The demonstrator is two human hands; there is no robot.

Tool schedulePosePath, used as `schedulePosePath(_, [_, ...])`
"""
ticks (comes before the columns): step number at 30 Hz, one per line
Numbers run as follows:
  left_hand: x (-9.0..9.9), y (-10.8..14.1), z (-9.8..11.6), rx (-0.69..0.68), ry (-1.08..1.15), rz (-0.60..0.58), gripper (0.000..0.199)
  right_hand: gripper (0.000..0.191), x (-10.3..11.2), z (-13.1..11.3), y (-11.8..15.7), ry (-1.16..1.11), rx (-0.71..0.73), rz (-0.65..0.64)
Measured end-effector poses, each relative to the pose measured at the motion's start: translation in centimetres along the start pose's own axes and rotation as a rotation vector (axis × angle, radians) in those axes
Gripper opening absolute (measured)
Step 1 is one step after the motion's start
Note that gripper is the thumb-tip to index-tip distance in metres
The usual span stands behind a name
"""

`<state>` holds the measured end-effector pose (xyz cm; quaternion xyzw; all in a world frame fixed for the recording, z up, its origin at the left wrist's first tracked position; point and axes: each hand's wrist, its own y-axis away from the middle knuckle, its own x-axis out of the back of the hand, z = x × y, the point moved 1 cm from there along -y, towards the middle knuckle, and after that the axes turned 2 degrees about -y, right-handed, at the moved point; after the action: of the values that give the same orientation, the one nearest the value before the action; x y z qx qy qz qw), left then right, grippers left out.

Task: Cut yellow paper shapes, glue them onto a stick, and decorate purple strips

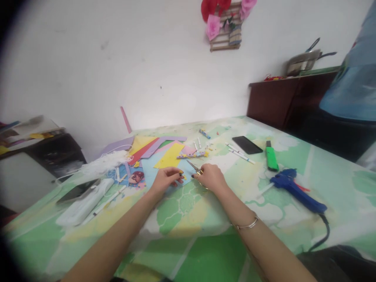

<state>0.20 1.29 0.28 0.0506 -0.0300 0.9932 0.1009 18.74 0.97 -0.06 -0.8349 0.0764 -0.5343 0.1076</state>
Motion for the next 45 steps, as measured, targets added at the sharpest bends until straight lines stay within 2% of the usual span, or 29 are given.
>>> schedulePosePath(10, [0.0, -0.2, -0.5, 0.010, -0.010, -0.014, 0.017, 0.020, -0.2, 0.1, 0.0, -0.005, -0.004, -0.008])
schedulePosePath(20, [0.0, 0.2, -0.1, -0.015, 0.014, -0.062, 0.021, 0.025, 0.1, 0.0, -0.1, -0.031, -0.008, -0.019])
schedulePosePath(23, [-0.2, 0.2, -0.3, -0.039, 0.015, -0.081, 0.024, 0.022, 0.4, -0.5, 0.1, -0.220, -0.029, -0.015])
schedulePosePath(26, [-0.4, -0.1, -0.6, -0.057, 0.008, -0.091, 0.026, 0.013, 0.4, -1.0, 0.5, -0.512, -0.064, -0.104])
schedulePosePath(29, [-0.4, -0.3, -0.9, -0.076, -0.016, -0.081, 0.024, 0.012, 0.2, -1.1, 0.6, -0.576, -0.072, -0.155])
schedulePosePath(36, [-0.1, -0.5, -1.0, -0.156, -0.225, -0.052, 0.021, 0.023, -0.3, 0.3, -0.3, -0.566, -0.119, -0.037])
schedulePosePath(40, [-0.3, -0.2, -0.8, -0.253, -0.431, -0.090, 0.017, 0.023, -0.9, 0.5, -0.4, -0.587, -0.072, -0.103])
schedulePosePath(45, [-0.4, -0.1, -0.9, -0.302, -0.578, -0.139, 0.014, 0.023, -1.3, 0.1, 0.1, -0.613, 0.031, -0.227])
